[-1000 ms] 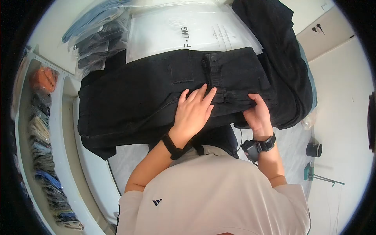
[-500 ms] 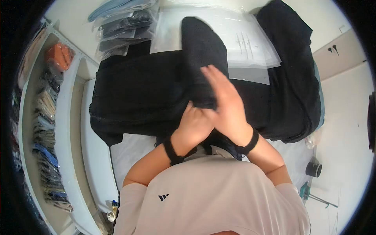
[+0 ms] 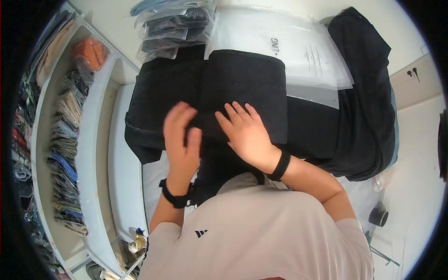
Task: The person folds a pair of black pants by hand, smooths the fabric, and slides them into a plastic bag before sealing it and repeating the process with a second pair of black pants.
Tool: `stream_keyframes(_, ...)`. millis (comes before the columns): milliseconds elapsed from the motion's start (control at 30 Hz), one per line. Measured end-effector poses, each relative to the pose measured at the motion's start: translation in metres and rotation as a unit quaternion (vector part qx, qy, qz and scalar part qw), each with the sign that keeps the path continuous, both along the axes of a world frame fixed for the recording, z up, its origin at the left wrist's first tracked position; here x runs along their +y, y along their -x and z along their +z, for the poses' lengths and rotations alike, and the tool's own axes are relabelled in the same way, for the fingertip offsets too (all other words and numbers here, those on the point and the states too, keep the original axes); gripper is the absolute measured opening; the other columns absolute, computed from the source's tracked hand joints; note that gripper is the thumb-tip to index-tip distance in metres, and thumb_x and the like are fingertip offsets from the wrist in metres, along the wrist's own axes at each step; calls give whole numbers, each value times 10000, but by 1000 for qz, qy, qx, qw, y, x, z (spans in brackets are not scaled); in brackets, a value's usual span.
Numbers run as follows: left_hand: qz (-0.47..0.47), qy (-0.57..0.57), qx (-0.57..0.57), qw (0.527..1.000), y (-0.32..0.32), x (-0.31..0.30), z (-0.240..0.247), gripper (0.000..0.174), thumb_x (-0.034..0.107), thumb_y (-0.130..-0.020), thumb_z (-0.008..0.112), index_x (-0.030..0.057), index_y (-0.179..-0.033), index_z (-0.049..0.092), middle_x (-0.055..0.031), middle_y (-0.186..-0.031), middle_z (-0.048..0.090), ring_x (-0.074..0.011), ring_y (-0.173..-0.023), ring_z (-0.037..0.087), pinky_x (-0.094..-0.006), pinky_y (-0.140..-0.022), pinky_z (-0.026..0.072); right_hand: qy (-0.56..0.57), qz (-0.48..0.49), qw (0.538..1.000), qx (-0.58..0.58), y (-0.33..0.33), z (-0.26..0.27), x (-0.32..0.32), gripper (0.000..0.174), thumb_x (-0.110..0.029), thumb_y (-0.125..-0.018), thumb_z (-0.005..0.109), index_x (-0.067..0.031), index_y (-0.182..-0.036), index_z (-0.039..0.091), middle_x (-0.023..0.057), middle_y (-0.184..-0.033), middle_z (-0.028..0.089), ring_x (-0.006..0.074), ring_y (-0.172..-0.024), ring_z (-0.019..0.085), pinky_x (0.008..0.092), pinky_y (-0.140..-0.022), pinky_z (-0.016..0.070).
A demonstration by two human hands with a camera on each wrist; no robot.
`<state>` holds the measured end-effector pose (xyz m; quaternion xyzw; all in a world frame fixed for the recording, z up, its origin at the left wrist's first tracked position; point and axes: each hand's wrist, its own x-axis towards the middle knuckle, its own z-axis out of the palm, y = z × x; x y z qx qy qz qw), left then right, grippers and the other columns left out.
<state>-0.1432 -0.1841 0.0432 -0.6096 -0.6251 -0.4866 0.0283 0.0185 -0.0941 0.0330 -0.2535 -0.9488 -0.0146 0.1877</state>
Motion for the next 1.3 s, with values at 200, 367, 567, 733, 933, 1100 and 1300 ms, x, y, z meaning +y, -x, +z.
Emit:
stream_keyframes(200, 73, -164, -84, 980, -33, 26, -42, 341, 218, -970, 423, 10, -1241, 403, -151, -1337, 414, -257, -1183, 447, -395, -990, 357, 232, -49, 912, 334, -33, 32, 13, 541, 49, -675, 645, 12, -1203, 533, 224, -1164, 583, 344, -1120, 573, 379, -969, 444)
stream_keyframes(367, -115, 95, 75, 986, -80, 58, -22, 359, 125, -858, 566, 13, -1198, 534, -201, -1343, 461, -383, -1267, 414, -489, -1036, 330, 264, -161, 806, 506, -82, 34, 14, 277, -34, -861, 595, 30, -1130, 590, 116, -1045, 653, 171, -926, 598, 292, -858, 454)
stream_keyframes(567, -102, 171, 209, 957, -93, 75, -33, 438, 224, -864, 579, 71, -1273, 536, -171, -1386, 448, -355, -1278, 418, -503, -1025, 345, 337, -259, 620, 660, -160, 18, 15, 268, -31, -848, 612, 57, -1101, 594, 103, -1101, 640, 214, -990, 604, 323, -908, 447)
stream_keyframes(733, -86, 178, 245, 949, -96, 79, -33, 455, 244, -837, 615, 93, -1262, 553, -154, -1332, 497, -344, -1253, 440, -515, -1002, 359, 528, -292, 468, 646, -237, -18, 19, 281, -60, -859, 633, 27, -1121, 580, 102, -1070, 647, 222, -942, 645, 346, -812, 538)
stream_keyframes(933, -48, 220, 290, 930, -122, 80, -22, 470, 141, -836, 595, 55, -1291, 511, -205, -1395, 401, -383, -1311, 348, -540, -1056, 278, 694, -304, 596, 266, -276, 20, 13, 306, -257, -941, 554, 28, -978, 659, 139, -966, 695, 183, -854, 677, 257, -718, 523)
stream_keyframes(1100, -259, 166, 90, 947, -154, 97, -23, 577, 94, -853, 559, 93, -1404, 387, -229, -1457, 307, -375, -1324, 339, -539, -1075, 252, 613, -214, 750, 126, -297, 84, 49, 241, -199, -933, 536, 3, -923, 667, 80, -902, 698, 130, -801, 657, 226, -670, 491)
stream_keyframes(1300, -220, 172, 200, 939, -163, 99, -26, 565, 266, -879, 574, 149, -1404, 401, -217, -1426, 374, -332, -1261, 423, -511, -1041, 290, 448, -177, 873, 79, -314, 89, 173, 236, -111, -860, 651, 3, -1064, 624, 54, -976, 663, 132, -907, 604, 268, -838, 481)
